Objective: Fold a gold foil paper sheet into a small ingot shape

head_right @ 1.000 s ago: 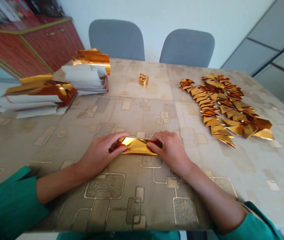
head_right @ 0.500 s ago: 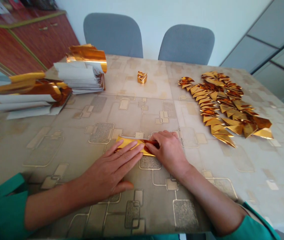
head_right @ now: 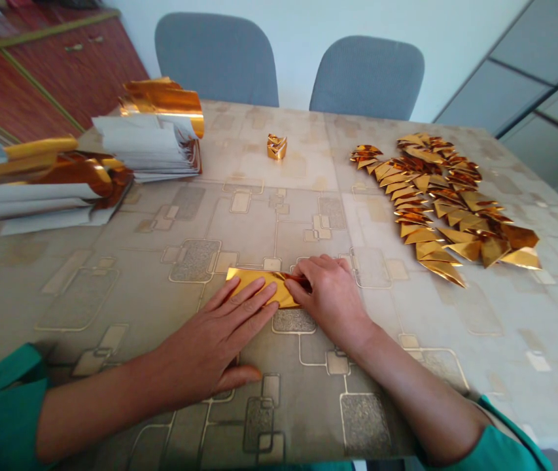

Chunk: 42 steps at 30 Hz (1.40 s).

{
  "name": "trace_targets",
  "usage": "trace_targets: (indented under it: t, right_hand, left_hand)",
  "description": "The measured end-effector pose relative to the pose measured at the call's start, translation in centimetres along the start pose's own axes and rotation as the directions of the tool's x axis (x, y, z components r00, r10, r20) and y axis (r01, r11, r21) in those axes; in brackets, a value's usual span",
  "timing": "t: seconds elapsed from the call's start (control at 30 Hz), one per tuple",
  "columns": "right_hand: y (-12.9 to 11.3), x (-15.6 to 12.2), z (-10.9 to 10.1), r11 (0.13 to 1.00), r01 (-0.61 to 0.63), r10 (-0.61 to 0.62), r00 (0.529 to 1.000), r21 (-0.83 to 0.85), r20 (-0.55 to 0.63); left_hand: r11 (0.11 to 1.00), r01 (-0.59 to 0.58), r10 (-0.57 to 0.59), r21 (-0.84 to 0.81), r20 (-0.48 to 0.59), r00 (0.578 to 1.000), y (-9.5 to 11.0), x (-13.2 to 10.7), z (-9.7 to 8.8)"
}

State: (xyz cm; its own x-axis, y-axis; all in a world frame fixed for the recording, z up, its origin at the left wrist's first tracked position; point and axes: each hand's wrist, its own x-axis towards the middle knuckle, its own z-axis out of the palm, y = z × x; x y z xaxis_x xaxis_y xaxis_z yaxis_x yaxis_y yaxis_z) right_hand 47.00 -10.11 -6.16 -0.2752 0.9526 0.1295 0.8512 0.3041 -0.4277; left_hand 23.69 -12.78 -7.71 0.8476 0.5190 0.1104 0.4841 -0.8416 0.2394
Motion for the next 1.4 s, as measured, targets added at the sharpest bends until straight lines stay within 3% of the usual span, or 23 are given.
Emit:
trace_targets:
  t: [0.13,0.27,0.37,0.43,0.67,0.83,1.07,1.23,1.4]
  right_hand:
    - [0.0,0.0,-0.3,0.997,0.022,-0.027,0.998,-0.070,-0.060]
    - [-1.5,-0.7,-0.9,0.960,0.179,-0.222,0.955,-0.215,-0.196]
    - [-3.0,-2.2,-0.8,0.913,0.321,-0.363,0.920,-0.251,-0.146]
    - [-3.5,-3.4,-0.5,0.892,0.341,-0.392,0.910,-0.297,-0.132]
    - [-2.3,-6.8,-0.3,0.868,0.286,-0.356,0.928,-0.407,-0.107]
    - [-1.5,-7.3,-0.7,0.875,0.268,-0.339,0.934,-0.403,-0.114]
    - [-0.9,-7.2,-0.6,0.897,0.286,-0.354,0.921,-0.337,-0.161]
    - [-0.2,-7.4,-0.6,0.906,0.287,-0.356,0.914,-0.310,-0.196]
    - [0.5,-7.7,-1.0,0.893,0.301,-0.379,0.904,-0.335,-0.196]
  left_hand:
    - [1.000,0.001,-0.001,-0.011,0.010,1.000,0.0,0.1,0.1]
    - [1.000,0.003,-0.003,-0.003,0.020,1.000,-0.1,0.3,0.0]
    - [1.000,-0.005,0.005,-0.002,0.016,1.000,-0.2,0.4,0.0]
    - [1.000,-0.012,0.012,0.002,0.017,1.000,-0.3,0.4,0.0]
    - [0.999,-0.018,0.017,0.032,0.011,1.000,-0.5,0.4,0.0]
    - [0.996,-0.060,0.054,0.059,0.091,0.994,-1.6,0.3,-0.8]
    - [0.983,-0.081,0.063,0.167,0.108,0.992,-4.2,-3.2,-2.1]
    - [0.972,-0.075,0.064,0.224,0.054,0.996,-4.8,-4.8,-2.6]
    - [0.971,-0.069,0.087,0.231,-0.071,0.994,-4.3,-3.0,-2.7]
